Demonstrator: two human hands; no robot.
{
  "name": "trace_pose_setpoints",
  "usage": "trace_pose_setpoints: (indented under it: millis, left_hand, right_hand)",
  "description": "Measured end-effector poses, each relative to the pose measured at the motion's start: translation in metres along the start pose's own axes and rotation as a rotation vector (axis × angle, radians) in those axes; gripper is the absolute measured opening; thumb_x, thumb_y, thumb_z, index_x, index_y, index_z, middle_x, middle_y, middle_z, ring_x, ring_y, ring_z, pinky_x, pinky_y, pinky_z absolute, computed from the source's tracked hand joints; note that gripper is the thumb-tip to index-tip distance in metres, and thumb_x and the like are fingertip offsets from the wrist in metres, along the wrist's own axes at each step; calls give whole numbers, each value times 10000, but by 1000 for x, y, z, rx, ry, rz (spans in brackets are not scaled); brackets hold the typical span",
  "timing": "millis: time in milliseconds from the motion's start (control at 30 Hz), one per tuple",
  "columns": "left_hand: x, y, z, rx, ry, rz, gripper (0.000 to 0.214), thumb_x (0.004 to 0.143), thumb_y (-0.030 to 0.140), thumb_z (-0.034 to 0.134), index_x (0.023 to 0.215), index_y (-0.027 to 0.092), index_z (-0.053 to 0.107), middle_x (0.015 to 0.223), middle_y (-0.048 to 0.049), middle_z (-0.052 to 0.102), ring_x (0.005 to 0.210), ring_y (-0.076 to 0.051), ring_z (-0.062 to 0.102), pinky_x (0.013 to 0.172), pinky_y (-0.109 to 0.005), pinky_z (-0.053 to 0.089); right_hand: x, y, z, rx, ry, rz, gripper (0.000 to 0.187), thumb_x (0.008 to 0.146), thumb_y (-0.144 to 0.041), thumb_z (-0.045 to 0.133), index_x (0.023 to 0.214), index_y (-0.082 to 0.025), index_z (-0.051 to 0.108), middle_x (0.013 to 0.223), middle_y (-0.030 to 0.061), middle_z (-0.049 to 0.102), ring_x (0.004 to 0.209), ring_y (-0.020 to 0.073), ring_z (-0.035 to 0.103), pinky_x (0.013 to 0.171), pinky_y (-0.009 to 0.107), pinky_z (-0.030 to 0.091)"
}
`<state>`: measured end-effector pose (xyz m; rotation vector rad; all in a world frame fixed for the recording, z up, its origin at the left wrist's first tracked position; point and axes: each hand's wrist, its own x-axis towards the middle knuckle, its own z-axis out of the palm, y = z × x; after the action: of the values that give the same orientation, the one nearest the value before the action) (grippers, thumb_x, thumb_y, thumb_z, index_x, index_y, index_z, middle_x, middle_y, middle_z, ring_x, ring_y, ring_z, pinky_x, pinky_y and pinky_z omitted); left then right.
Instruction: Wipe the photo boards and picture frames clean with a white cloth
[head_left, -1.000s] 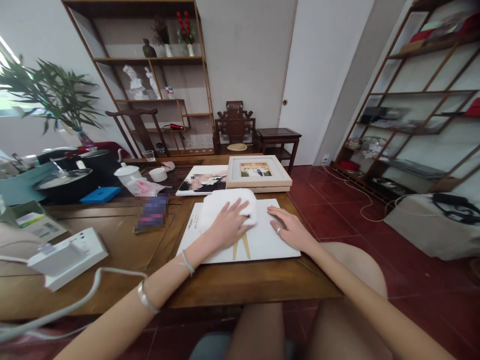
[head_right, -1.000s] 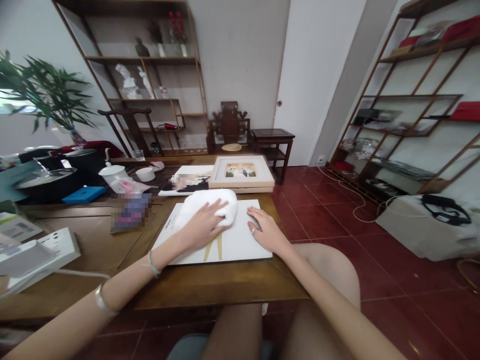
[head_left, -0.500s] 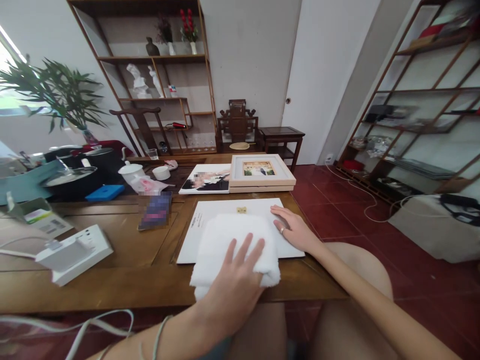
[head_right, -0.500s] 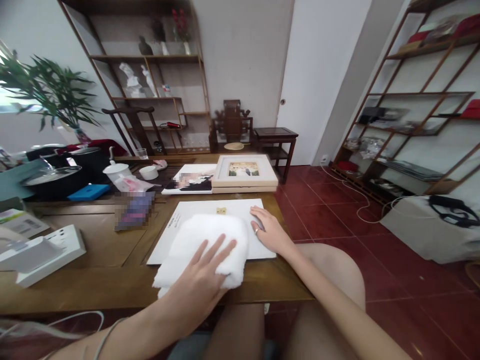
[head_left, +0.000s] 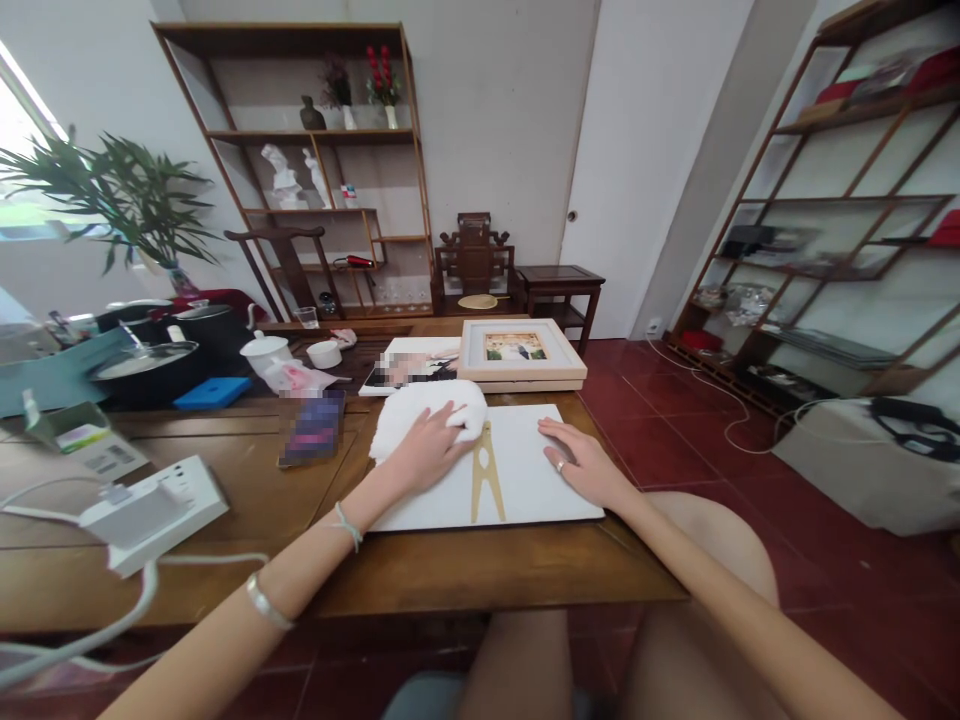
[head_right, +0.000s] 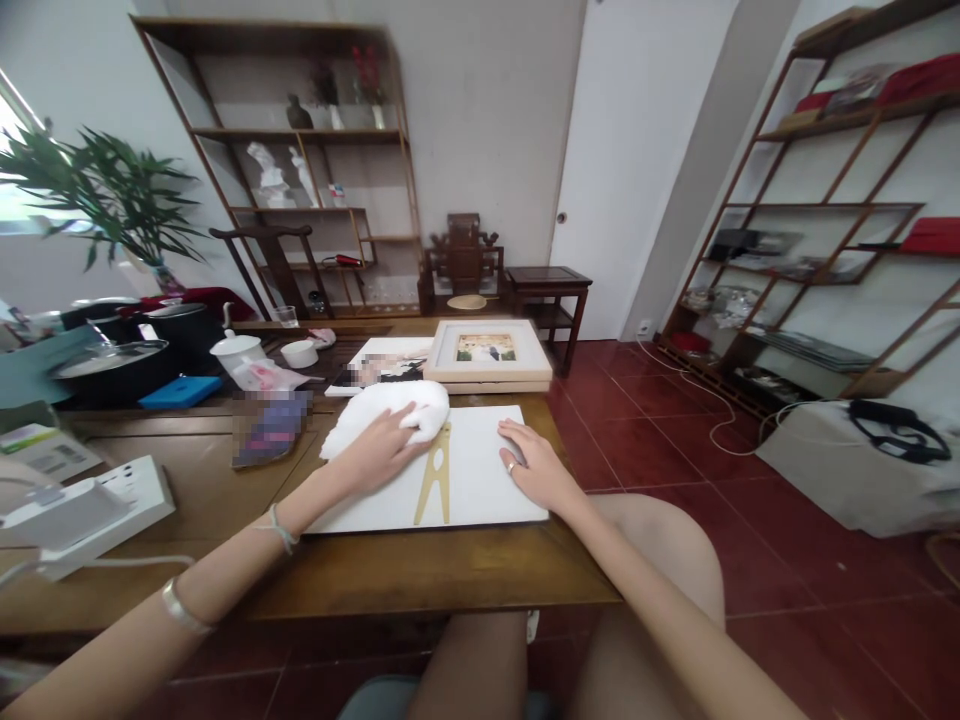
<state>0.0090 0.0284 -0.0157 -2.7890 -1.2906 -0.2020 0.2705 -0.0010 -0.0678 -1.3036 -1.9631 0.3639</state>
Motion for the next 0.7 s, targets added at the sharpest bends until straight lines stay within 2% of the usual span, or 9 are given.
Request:
trace_pose_setpoints:
  millis: [67,167,300,367,433,500,633,700]
  left_hand:
    - [-15,6,-2,7,-8,-26,390,967,360,307,1093,176,626,1436,-97,388,1364,-275,252,1068,-509,263]
    - [-48,27,-9,13,-49,-26,382,961,336,329,970,168,671,1469,-74,331,1376,-287,216,1075,-531,253]
    - [-94,57,-18,13,-48,63,330,934,262,398,799,187,688,1493,-12,279,1385,-273,189,1096,-508,252]
    - [-106,63,-21,9,-25,100,306,916,222,422,768,191,687,1495,-5,270,1384,-267,194,1102,-491,258]
    - [-107,60,-22,-7,-27,99,310,919,221,413,781,194,689,1489,-10,285,1380,-261,213,1101,-487,265]
    - [-97,47,-20,-24,-48,63,337,937,254,377,832,190,691,1481,-30,303,1377,-261,222,1093,-502,268]
    - [-61,3,-14,-29,-83,-13,399,958,362,316,987,183,671,1478,-78,306,1381,-278,201,1070,-535,260]
    - [-44,-16,-10,-11,-62,-47,424,957,397,302,1021,180,661,1471,-91,320,1379,-277,210,1070,-529,252]
  right_hand:
    - [0,0,0,-2,-10,5,356,839,-231,486,1172,-168,597,1303,120,553,1237,246,483,1061,458,360]
    - [0,-1,0,-10,-17,3,367,842,-235,478,1177,-140,594,1307,139,545,1241,249,478,1063,452,359]
    - [-1,1,2,-21,-5,-8,363,843,-229,477,1181,-162,591,1300,123,555,1240,237,481,1064,448,359]
    - [-1,2,2,-7,8,-15,359,836,-222,488,1177,-187,594,1290,109,566,1235,241,486,1062,465,357]
    - [-1,2,2,4,13,-18,358,831,-218,493,1173,-196,597,1284,105,572,1232,247,489,1060,476,355]
    - [-1,2,2,1,8,-17,358,834,-221,488,1172,-184,598,1284,116,570,1232,248,489,1060,473,356]
    - [0,2,2,12,11,-17,352,833,-225,492,1164,-187,603,1281,112,573,1223,246,498,1056,466,364]
    - [0,2,2,22,16,-14,347,828,-223,501,1158,-203,607,1275,98,579,1216,244,505,1053,465,368]
